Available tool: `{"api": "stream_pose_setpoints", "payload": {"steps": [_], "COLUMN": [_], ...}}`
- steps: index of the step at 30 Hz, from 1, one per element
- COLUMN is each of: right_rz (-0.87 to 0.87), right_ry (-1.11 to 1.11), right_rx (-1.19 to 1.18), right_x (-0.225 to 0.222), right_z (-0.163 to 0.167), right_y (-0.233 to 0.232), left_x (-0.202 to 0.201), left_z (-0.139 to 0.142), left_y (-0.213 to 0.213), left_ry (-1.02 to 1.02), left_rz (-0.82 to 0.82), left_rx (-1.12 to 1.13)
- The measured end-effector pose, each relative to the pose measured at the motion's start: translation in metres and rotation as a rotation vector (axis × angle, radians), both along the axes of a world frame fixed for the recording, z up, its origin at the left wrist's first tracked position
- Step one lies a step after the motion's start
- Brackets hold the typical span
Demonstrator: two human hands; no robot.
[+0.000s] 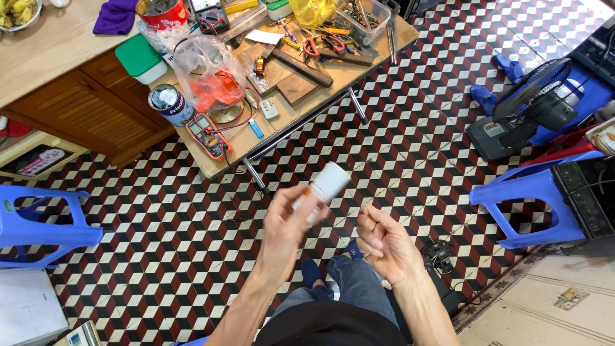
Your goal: The person works at a cluttered workbench, handling small electronic components and tools. They use pliers to strip or cut wires, manipulate a small black component, and later wind copper wire onto a white cylindrical bobbin. The person repeatedly picks up, inspects, and places down various items, including a multimeter and a wooden block, while performing the assembly task.
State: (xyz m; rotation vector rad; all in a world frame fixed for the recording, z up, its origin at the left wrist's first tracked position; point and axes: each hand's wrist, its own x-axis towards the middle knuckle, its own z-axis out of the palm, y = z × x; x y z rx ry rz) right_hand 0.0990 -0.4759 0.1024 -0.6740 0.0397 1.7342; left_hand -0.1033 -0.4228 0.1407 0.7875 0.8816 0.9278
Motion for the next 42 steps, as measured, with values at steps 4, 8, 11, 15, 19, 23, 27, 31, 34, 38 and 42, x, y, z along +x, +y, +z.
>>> {"api": "stream_pose_setpoints", "payload": {"steps": [4, 8, 11, 15, 19, 23, 27, 31, 34, 38, 42], "right_rz": [-0.003, 0.048, -0.022, -0.073, -0.002, -0.034, -0.024, -0.046, -0.055, 0.047, 0.001], "right_ry": [0.036, -0.107, -0.118, -0.037, 0.051, -0.1, -0.148, -0.036, 0.05, -0.052, -0.088], "right_rx": [-0.141, 0.09, 0.022, -0.136, -0.11, 0.031, 0.041, -0.286, -0.312, 0.001, -0.006], "right_x": [0.001, 0.01, 0.008, 0.001, 0.005, 0.018, 0.011, -0.003, 0.001, 0.016, 0.01], "right_z": [0.003, 0.004, -0.001, -0.01, -0.011, -0.003, -0.001, -0.008, -0.012, -0.012, -0.015], "right_y": [0.003, -0.005, -0.01, -0.006, 0.004, 0.006, 0.002, 0.006, 0.017, 0.018, 0.011], "left_x": [-0.018, -0.015, -0.004, 0.005, -0.011, -0.02, 0.007, 0.002, -0.021, -0.016, 0.001], "left_z": [-0.003, -0.013, -0.014, 0.003, 0.016, 0.001, -0.021, -0.013, 0.001, -0.001, -0.008], "left_y": [-0.019, -0.013, 0.003, -0.004, -0.024, -0.013, 0.005, 0.001, -0.015, -0.012, 0.003], "left_ry": [0.113, 0.756, 0.819, -0.057, 0.11, 0.638, 0.819, 0.25, 0.198, 0.691, 0.589], "left_rz": [-0.826, -0.907, -0.203, -0.025, -0.733, -0.943, -0.211, -0.024, -0.623, -0.873, -0.045], "left_rx": [0.01, 0.384, 0.144, -0.027, 0.07, 0.329, 0.171, 0.093, 0.093, 0.257, 0.084]}}
